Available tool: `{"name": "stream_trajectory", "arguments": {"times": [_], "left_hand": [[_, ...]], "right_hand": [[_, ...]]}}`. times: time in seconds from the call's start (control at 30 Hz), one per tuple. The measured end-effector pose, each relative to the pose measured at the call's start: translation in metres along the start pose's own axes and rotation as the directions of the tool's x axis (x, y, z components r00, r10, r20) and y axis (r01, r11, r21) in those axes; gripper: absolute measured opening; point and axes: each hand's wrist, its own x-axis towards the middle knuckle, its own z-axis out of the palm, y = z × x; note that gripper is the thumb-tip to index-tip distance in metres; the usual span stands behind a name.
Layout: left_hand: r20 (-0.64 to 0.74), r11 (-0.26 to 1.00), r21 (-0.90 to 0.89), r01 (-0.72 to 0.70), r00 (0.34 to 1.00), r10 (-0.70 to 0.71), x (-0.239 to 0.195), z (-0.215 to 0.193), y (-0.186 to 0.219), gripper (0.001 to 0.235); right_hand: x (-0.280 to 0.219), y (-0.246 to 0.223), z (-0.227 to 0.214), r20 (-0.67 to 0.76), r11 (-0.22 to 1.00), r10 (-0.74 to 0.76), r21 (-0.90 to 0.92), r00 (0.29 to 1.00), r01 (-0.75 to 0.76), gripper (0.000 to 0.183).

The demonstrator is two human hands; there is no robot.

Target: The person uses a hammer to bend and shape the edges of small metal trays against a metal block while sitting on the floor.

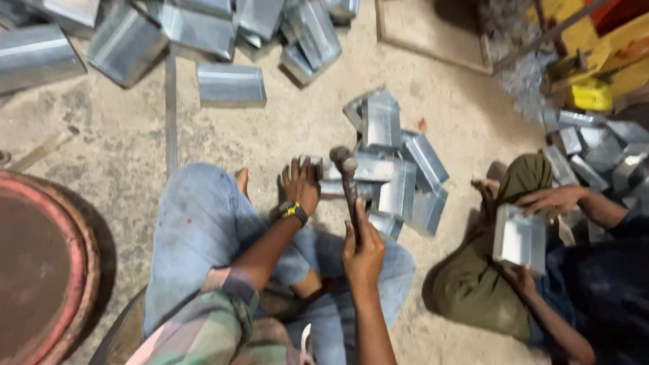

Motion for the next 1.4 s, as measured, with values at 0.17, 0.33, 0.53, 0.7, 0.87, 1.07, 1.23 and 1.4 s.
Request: {"name": "stream_trajectory", "arguments": {"times": [0.17,0.33,0.53,0.7,0.87,1.07,1.23,1.4], "left_hand": [[0.056,0.988,-0.151,0.039,0.998,-0.030,0.005,0.000,0.001,0.055],[-0.143,0.936,-0.351,-0.006,0.989,-0.047,0.008,-0.022,0.008,0.038],[-0.142,0.974,-0.091,-0.209,0.971,0.195,0.053,-0.104,0.058,0.025],[-0.024,0.925,0.274,-0.264,0.959,0.281,0.064,-0.148,0.086,0.010],[-0.041,0.922,0.280,-0.267,0.956,0.290,0.062,-0.145,0.086,0.009],[-0.058,0.918,0.295,-0.264,0.954,0.293,0.061,-0.139,0.084,0.010],[-0.064,0.950,0.118,-0.290,0.952,0.298,0.057,-0.134,0.072,0.027],[-0.383,0.904,-0.396,-0.158,0.924,-0.006,0.041,-0.112,0.021,0.049]], "right_hand": [[-0.005,-0.001,0.020,0.069,0.955,0.296,-0.039,0.953,-0.294,0.054],[-0.013,0.012,-0.004,-0.096,0.923,0.270,0.310,0.958,-0.229,0.054],[0.001,0.004,-0.085,-0.180,0.872,0.307,0.446,0.935,-0.200,0.052],[0.019,-0.019,-0.086,-0.337,0.830,0.353,0.543,0.873,-0.126,0.063],[0.029,-0.001,-0.062,-0.059,0.977,0.210,0.055,0.976,-0.207,0.064],[0.017,0.012,-0.062,-0.102,0.891,0.446,0.141,0.889,-0.431,0.059],[0.011,0.011,-0.046,0.011,0.957,0.281,0.074,0.960,-0.281,0.058],[-0.004,0.015,-0.051,-0.042,0.889,0.392,0.274,0.919,-0.367,0.055]]}}
